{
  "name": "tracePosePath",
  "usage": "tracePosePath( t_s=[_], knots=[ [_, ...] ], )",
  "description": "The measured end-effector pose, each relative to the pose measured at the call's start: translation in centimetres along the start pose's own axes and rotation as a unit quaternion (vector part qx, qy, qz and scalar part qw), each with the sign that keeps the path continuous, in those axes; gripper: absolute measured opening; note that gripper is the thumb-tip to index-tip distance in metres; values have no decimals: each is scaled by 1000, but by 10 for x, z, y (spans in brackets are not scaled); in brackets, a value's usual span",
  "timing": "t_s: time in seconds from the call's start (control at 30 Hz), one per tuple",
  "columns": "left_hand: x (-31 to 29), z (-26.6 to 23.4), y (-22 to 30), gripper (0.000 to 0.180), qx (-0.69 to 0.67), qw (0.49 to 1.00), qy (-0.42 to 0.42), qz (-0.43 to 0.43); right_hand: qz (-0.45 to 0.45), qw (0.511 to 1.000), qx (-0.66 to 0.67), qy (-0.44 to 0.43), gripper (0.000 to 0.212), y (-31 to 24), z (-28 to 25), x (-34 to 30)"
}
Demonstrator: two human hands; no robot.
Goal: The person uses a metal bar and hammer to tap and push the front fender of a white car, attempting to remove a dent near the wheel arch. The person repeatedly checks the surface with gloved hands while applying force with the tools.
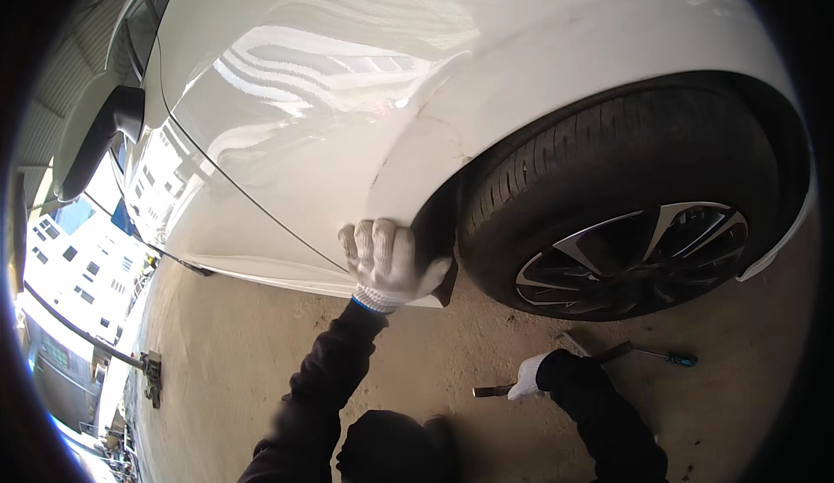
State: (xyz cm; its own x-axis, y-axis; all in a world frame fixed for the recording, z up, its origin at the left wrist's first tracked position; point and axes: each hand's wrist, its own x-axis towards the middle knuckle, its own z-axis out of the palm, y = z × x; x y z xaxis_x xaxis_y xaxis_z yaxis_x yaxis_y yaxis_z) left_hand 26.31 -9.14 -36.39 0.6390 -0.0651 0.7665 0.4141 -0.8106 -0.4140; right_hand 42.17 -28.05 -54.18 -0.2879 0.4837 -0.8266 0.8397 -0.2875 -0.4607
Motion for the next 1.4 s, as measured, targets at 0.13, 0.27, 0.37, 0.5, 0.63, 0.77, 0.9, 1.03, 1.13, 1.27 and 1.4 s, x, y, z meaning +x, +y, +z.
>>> tracePosePath(
  t_s=[0.13, 0.27, 0.37, 0.5, 0.63, 0.77, 0.9, 1.03, 1.13, 1.27, 1.4],
  knots=[
    [85, -27, -11, 69, -22, 990, 92, 108, -38, 970, 218, 97, 54, -1, 27, 74],
    [128, -36, -2, 86, -26, 989, 35, 141, -49, 880, 456, 121, 54, -33, 64, 82],
    [172, -49, 6, 88, -61, 979, 18, 192, -9, 867, 471, 162, 50, -41, 77, 94],
    [208, -54, 3, 89, -84, 969, 66, 223, 2, 899, 401, 178, 46, -36, 75, 107],
    [196, -59, -31, 84, -21, 974, 44, 220, -15, 873, 433, 225, 35, -45, 88, 117],
    [180, -68, -49, 87, 8, 975, 50, 215, -127, 742, 636, 169, 25, -48, 101, 123],
    [191, -63, -40, 97, -17, 967, 28, 254, -145, 698, 699, 57, 28, -47, 106, 121],
    [203, -69, -33, 93, -27, 958, 13, 285, -136, 656, 734, 112, 23, -66, 109, 129],
    [194, -72, -47, 90, -25, 954, -40, 295, -123, 669, 683, 264, 34, -79, 89, 81],
    [163, -71, -77, 89, -18, 955, -61, 290, -49, 699, 616, 359, 38, -74, 80, 36],
    [146, -66, -90, 89, -17, 973, -13, 228, 44, 739, 508, 439, 38, -57, 85, -12]
  ],
)
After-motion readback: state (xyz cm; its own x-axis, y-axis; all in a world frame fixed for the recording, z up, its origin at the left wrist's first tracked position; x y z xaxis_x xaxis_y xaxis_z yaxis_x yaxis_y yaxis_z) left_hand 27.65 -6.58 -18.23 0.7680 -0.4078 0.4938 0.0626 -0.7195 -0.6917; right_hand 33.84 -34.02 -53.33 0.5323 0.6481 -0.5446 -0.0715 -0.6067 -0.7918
